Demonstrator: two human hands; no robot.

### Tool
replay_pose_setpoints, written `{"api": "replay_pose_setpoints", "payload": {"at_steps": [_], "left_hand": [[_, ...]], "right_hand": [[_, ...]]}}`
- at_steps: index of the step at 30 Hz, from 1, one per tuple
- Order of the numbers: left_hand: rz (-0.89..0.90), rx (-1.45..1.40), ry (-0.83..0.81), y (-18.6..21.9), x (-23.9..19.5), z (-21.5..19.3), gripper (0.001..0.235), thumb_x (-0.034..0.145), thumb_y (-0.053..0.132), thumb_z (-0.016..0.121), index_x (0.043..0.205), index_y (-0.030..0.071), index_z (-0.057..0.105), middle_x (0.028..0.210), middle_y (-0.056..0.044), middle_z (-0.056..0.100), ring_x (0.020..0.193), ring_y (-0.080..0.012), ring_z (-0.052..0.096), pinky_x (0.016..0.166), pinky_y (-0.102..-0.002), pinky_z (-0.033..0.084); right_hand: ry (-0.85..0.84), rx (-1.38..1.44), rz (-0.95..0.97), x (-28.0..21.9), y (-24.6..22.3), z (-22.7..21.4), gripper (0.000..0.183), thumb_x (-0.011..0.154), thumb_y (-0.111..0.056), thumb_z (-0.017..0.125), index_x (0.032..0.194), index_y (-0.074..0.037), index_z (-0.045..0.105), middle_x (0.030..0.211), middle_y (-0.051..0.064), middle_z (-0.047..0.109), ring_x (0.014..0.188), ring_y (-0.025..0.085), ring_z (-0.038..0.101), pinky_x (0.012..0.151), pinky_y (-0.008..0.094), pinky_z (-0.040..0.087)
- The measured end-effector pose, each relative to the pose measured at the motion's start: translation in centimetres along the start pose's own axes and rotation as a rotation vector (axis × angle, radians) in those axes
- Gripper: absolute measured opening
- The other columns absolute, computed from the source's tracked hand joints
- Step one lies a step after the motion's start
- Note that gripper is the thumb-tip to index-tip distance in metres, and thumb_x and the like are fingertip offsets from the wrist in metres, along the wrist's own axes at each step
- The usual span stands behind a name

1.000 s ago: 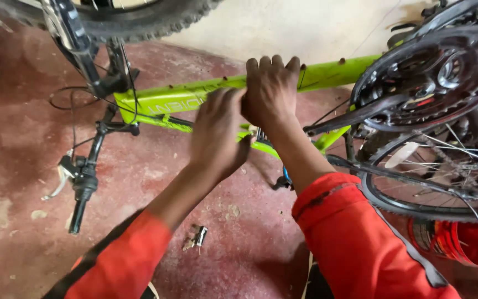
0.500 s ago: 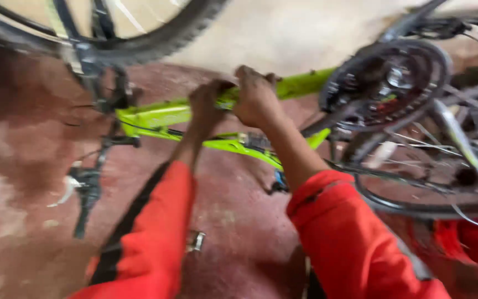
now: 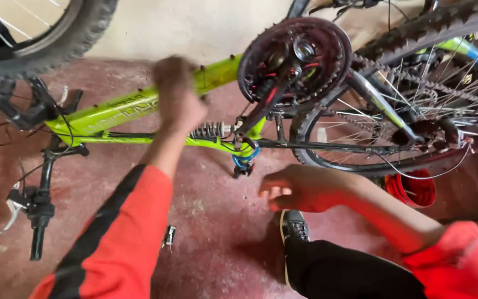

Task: The person adjusts the rear derailleur and chain of a green mountain bike using a wrench. They rotate the pedals to test the chain movement and make further adjustments to the derailleur mechanism.

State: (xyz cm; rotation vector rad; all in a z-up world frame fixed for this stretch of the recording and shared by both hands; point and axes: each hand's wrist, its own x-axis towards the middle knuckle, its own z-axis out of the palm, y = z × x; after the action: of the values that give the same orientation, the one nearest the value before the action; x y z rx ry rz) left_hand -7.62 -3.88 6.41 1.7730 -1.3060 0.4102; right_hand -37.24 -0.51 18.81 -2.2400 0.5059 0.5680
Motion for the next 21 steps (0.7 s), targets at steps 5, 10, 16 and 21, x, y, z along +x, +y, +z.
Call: {"api": "replay_pose_setpoints", "payload": {"at_steps": [5, 10, 16, 21], "left_hand": [[-0.001, 0.095, 0.109, 7.1, 0.5, -0.8, 0.041, 0.060, 0.018, 0.083, 0.094, 0.014, 0.060, 0.094, -0.006, 0.057, 0.088, -0.0273, 0.053, 0.082, -0.041, 0.038], [-0.058, 0.100, 0.190, 9.7, -0.8, -0.8, 0.032, 0.070, 0.017, 0.078, 0.095, 0.011, 0.059, 0.099, -0.011, 0.051, 0.092, -0.0328, 0.048, 0.089, -0.045, 0.036], [-0.071, 0.038, 0.177, 8.4, -0.6, 1.7, 0.044, 0.067, 0.017, 0.084, 0.105, 0.014, 0.062, 0.098, -0.008, 0.051, 0.095, -0.0368, 0.052, 0.088, -0.051, 0.041], [-0.290, -0.290, 0.374, 12.1, -0.5, 1.8, 0.012, 0.096, 0.009, 0.046, 0.097, 0.008, 0.058, 0.110, -0.002, 0.049, 0.100, -0.0195, 0.040, 0.091, -0.032, 0.030]], "right_hand": [[0.238, 0.497, 0.256, -6.0, 7.0, 1.5, 0.035, 0.083, -0.016, 0.066, 0.116, -0.005, 0.069, 0.093, 0.005, 0.077, 0.081, 0.017, 0.070, 0.073, 0.031, 0.056], [0.784, 1.029, 0.104, -6.7, 11.9, 4.3, 0.036, 0.088, 0.008, 0.052, 0.124, 0.003, 0.052, 0.099, 0.021, 0.065, 0.079, 0.030, 0.065, 0.066, 0.038, 0.054], [1.193, 0.333, 0.260, -5.9, 14.0, 1.5, 0.035, 0.082, -0.028, 0.077, 0.114, -0.015, 0.070, 0.098, 0.007, 0.074, 0.091, 0.022, 0.072, 0.076, 0.033, 0.057], [1.296, -0.248, 0.221, -6.7, 15.7, 2.0, 0.039, 0.080, -0.022, 0.078, 0.116, -0.010, 0.067, 0.107, 0.008, 0.066, 0.104, 0.031, 0.062, 0.085, 0.041, 0.053]]}}
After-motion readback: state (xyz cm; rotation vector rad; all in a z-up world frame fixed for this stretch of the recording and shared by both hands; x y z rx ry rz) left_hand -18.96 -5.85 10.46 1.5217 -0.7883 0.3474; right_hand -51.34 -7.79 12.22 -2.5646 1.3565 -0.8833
